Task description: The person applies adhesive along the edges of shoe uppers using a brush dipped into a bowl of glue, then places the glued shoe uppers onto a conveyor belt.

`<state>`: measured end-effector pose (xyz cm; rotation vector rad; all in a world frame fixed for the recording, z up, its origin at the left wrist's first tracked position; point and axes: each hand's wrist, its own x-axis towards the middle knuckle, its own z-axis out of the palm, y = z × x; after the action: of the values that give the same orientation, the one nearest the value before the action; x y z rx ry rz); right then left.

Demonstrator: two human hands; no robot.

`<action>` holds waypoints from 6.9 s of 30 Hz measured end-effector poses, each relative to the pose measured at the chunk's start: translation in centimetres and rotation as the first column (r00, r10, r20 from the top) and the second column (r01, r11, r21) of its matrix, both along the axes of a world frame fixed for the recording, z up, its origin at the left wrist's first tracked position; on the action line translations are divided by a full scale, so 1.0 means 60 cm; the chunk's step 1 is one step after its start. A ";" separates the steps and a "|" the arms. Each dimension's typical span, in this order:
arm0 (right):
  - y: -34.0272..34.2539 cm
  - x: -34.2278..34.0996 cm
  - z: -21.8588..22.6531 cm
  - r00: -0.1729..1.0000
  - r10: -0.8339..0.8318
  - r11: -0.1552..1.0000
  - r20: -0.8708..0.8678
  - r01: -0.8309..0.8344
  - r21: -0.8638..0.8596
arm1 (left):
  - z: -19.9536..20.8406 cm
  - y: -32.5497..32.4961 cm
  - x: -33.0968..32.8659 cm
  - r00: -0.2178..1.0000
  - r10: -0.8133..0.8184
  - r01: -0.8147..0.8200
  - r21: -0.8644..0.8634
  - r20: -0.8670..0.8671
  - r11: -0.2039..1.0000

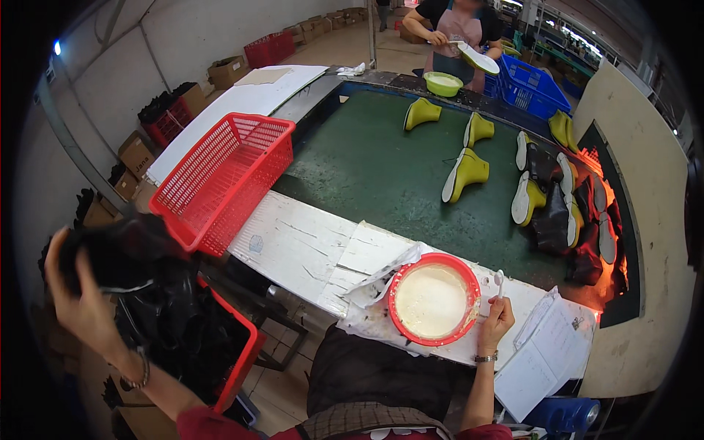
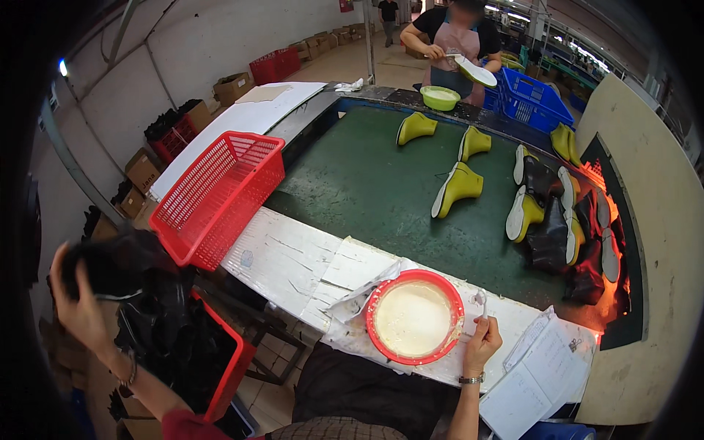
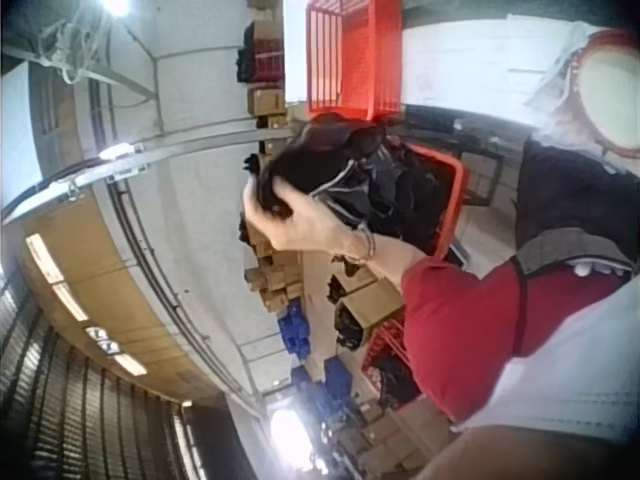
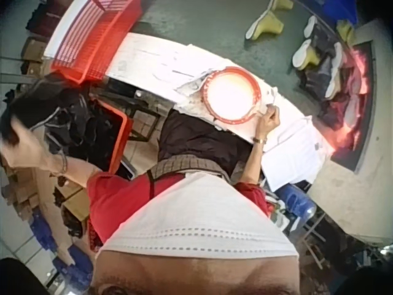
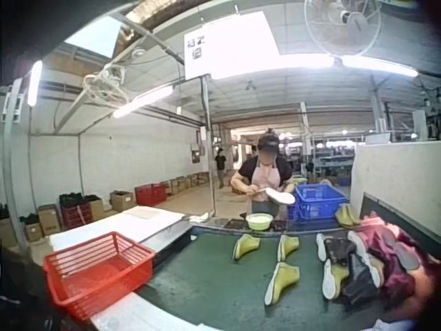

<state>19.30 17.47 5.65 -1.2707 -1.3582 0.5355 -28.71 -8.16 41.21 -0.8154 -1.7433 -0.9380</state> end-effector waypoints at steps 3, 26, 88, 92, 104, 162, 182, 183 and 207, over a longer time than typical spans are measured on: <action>0.002 0.009 -0.003 0.998 -0.023 0.999 0.063 0.026 -0.045 | -0.001 0.139 0.009 0.960 -0.142 0.241 -0.458 0.240 0.856; -0.052 -0.025 0.178 0.668 0.160 0.987 0.727 -0.101 -0.124 | -0.494 0.374 0.081 0.601 -0.233 0.769 -0.473 0.765 0.430; -0.058 -0.307 0.203 0.727 0.676 0.734 -0.123 -0.679 0.021 | -0.391 0.324 0.116 -0.052 -0.596 0.996 0.087 0.801 0.030; -0.068 -0.293 0.239 0.618 0.744 0.631 -0.255 -0.775 -0.036 | -0.397 0.291 0.180 0.069 -0.545 0.984 0.033 0.835 0.175; -0.040 -0.059 0.193 0.472 0.140 0.983 0.870 -0.171 -0.065 | -0.429 0.260 0.163 0.361 -0.749 0.925 -0.109 0.555 0.365; 0.024 -0.137 0.226 0.374 0.073 0.716 -0.925 -0.665 -0.212 | -0.412 0.166 0.221 -0.833 -0.079 0.495 0.801 0.548 0.337; -0.047 -0.047 0.259 0.965 0.225 0.974 0.136 -0.228 0.007 | -0.388 0.239 0.203 0.080 -0.700 0.997 -0.054 0.709 0.060; -0.056 -0.054 0.263 0.946 0.306 0.952 0.107 -0.304 -0.035 | -0.386 0.248 0.206 0.085 -0.696 0.996 -0.057 0.713 0.063; -0.094 -0.104 0.251 0.818 0.550 0.830 0.167 -0.558 0.001 | -0.393 0.345 0.239 0.246 -0.933 0.966 0.010 0.262 0.257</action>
<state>13.05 11.83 20.71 -0.8725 -1.8845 0.8048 -14.38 12.54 17.63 -2.1111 -1.3477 -1.7540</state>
